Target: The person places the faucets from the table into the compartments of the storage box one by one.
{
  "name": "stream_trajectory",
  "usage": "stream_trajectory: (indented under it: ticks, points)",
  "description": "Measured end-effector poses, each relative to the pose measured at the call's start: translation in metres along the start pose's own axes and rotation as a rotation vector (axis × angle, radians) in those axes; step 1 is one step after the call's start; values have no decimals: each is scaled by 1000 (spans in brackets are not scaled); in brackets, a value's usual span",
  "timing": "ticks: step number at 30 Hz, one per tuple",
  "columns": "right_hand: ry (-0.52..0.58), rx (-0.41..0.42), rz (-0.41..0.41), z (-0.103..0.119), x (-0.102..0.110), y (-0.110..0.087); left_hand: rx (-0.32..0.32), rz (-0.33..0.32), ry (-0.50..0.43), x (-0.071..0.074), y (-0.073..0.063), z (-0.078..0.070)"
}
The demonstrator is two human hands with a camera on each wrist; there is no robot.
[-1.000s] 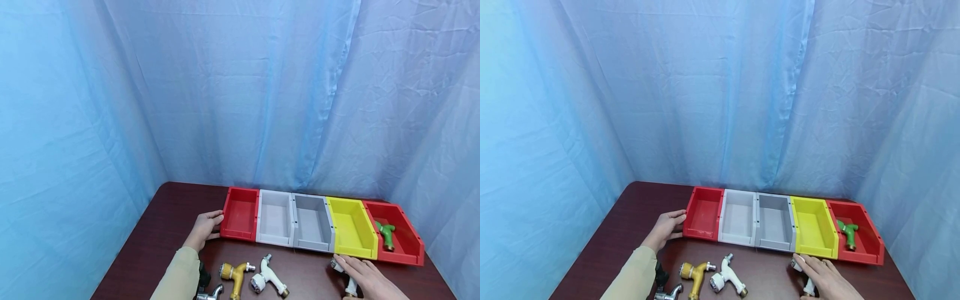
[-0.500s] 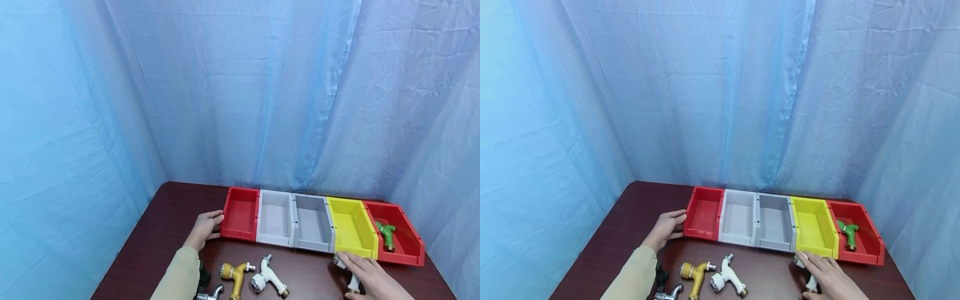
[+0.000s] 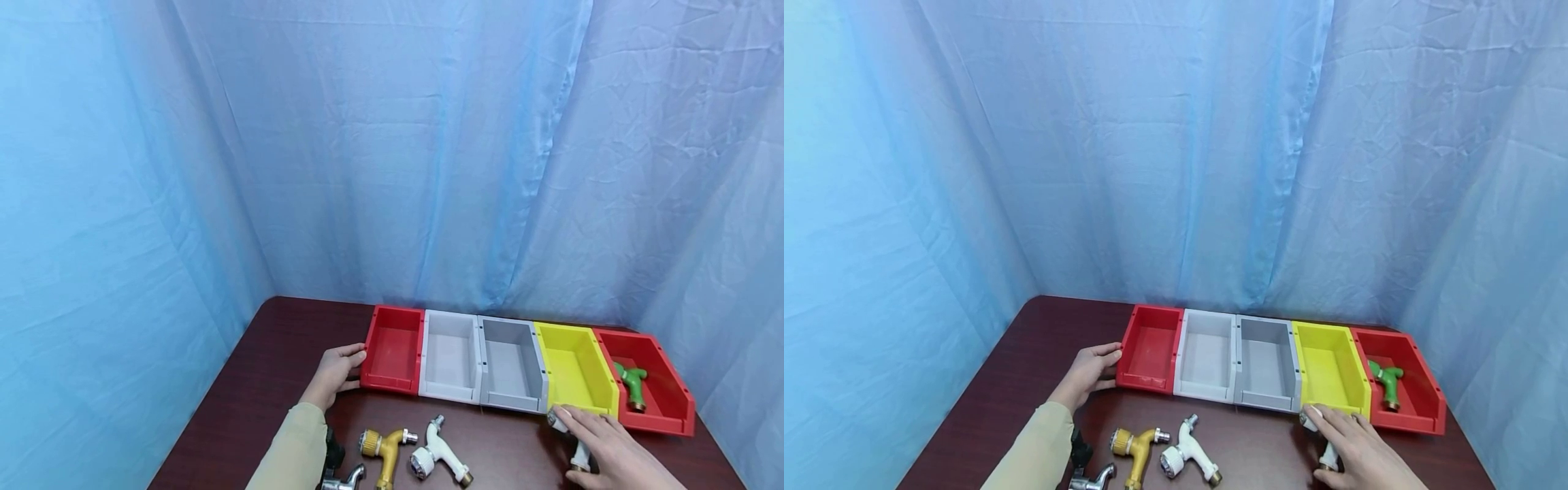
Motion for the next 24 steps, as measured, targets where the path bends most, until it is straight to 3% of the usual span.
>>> stream_trajectory:
  ticks: [5,15,18,24]
  points:
    - [75,-46,31,-4,0,1,-5,0,6,0,0,0]
    - [90,-78,32,-8,5,-2,1,-15,7,-1,-1,0]
    - [17,-40,-18,-8,10,-3,3,-17,4,-1,-1,0]
    - [-177,87,-196,-3,21,-4,4,-15,-2,0,-1,0]
Point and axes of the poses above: each hand's wrist, its own y-axis towards the middle knuckle, its own x-axis out of the back of the hand, z = x × y, the point moved 6 cm from there along y, towards the middle knuckle, and after that the axes turned 15 degrees about x, right-handed, at the moved point
